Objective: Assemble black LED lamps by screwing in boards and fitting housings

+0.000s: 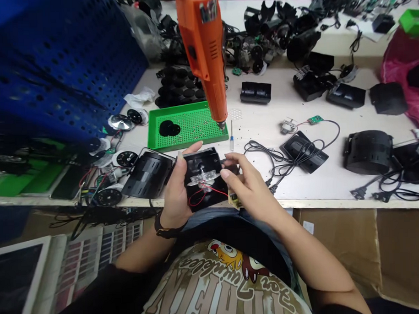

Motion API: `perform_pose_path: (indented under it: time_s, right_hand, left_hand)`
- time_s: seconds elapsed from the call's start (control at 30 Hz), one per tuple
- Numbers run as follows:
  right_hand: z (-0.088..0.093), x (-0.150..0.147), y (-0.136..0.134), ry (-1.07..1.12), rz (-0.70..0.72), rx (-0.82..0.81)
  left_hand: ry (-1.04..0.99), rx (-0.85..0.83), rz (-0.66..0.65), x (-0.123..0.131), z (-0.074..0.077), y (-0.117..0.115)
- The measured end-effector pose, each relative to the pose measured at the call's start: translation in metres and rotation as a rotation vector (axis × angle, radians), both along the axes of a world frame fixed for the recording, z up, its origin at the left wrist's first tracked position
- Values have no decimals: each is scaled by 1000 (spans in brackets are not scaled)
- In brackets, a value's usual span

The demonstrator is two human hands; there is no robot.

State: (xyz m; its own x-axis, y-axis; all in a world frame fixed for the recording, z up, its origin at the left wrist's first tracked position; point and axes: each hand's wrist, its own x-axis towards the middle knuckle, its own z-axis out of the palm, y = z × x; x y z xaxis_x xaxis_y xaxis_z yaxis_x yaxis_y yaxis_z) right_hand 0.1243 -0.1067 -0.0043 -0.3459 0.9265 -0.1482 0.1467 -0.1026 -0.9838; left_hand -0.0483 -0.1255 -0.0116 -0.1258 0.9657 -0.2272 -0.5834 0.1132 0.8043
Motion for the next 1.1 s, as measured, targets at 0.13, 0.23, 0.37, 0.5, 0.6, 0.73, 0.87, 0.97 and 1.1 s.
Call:
perform_pose_path:
  time_s: [0.13, 0.23, 0.37, 0.5, 0.6, 0.73, 0.87, 0.97, 1.1]
  right_hand:
    - [3, -12, 9, 170, 192, -185]
    - [4, -16, 9, 266, 221, -230]
    - [3, -19, 5, 294, 190, -203]
    - [5, -24, 2, 311, 141, -283]
    - [5, -28, 0, 327, 107, -320]
    - [0, -30, -1, 329, 97, -319]
    - [-2, -32, -3, 336, 83, -332]
    - [-1, -35, -4, 337, 61, -316]
    - [3, -37, -5, 351, 66, -218]
  left_hand:
    - [131, 116, 9, 3, 1, -2]
    - [174, 134, 19, 4, 2, -4]
    - [188, 144, 67, 7, 4, -6]
    - [169, 135, 96, 9, 7, -6]
    - [146, 111, 118, 9, 9, -5]
    - [141, 83, 124, 8, 10, -3]
    - [189, 79, 135, 7, 8, -3]
    - [220, 108, 132, 5, 5, -3]
    - [273, 195, 130, 3, -2, -4]
